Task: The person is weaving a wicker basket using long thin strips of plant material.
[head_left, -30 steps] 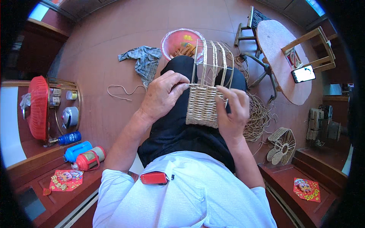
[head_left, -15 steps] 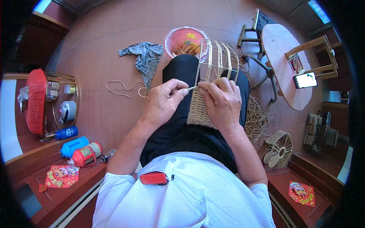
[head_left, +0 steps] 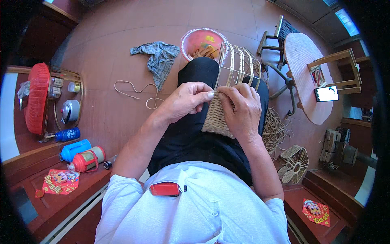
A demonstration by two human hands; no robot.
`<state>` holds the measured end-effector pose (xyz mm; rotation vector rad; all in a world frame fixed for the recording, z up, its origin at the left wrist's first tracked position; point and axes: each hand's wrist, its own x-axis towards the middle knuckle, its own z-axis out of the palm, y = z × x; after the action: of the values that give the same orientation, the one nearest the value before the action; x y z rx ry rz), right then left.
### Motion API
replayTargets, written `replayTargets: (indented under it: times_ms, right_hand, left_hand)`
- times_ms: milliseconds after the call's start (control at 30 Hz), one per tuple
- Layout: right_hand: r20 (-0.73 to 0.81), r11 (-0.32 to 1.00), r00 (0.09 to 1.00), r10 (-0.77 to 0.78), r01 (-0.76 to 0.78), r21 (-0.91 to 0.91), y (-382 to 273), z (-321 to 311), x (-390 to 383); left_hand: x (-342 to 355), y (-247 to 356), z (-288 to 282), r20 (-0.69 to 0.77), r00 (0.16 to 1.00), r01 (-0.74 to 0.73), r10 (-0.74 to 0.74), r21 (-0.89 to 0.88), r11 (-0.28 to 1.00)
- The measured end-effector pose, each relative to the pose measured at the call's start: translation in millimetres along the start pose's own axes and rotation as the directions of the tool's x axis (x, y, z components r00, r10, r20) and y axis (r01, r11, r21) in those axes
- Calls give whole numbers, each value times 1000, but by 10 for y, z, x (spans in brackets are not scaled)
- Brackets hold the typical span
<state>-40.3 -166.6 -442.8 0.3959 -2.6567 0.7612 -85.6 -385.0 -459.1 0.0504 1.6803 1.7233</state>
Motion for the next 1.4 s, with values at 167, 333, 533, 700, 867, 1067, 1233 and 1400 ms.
replayTargets:
  times_ms: [167,333,533,700,867,1067,1233,1400]
  right_hand:
    - [-6,1000,1000,-12,12,-14,9,3,0]
    - [-5,1000,1000,-10,10,-19,15,1,-9]
    - [-9,1000,1000,-6,6,-24,11,-4,8]
    - [29,999,1000,4,-3,-32,-19,-20,33]
    - [29,1000,999,17,-16,-26,-20,-33,23]
    - [25,1000,1000,14,-14,-16,-8,-28,14]
    - [9,1000,1000,6,-6,-7,-5,-18,19]
    - [-11,1000,1000,10,-10,27,16,-26,12]
  left_hand:
    - [69,-82,15,-102,933,-313,346,249,917]
    - [-41,5,66,-100,852,-375,514,569,732]
    - [3,-56,36,-131,917,-305,376,377,875]
    - [175,-170,-51,-91,896,-405,434,229,885]
    - [185,-166,45,-197,834,-423,516,372,826]
    - [56,-132,176,-259,847,-303,464,482,822]
    - [65,-174,251,-293,891,-312,347,160,936]
    - [111,-213,304,-278,939,-271,205,-227,935]
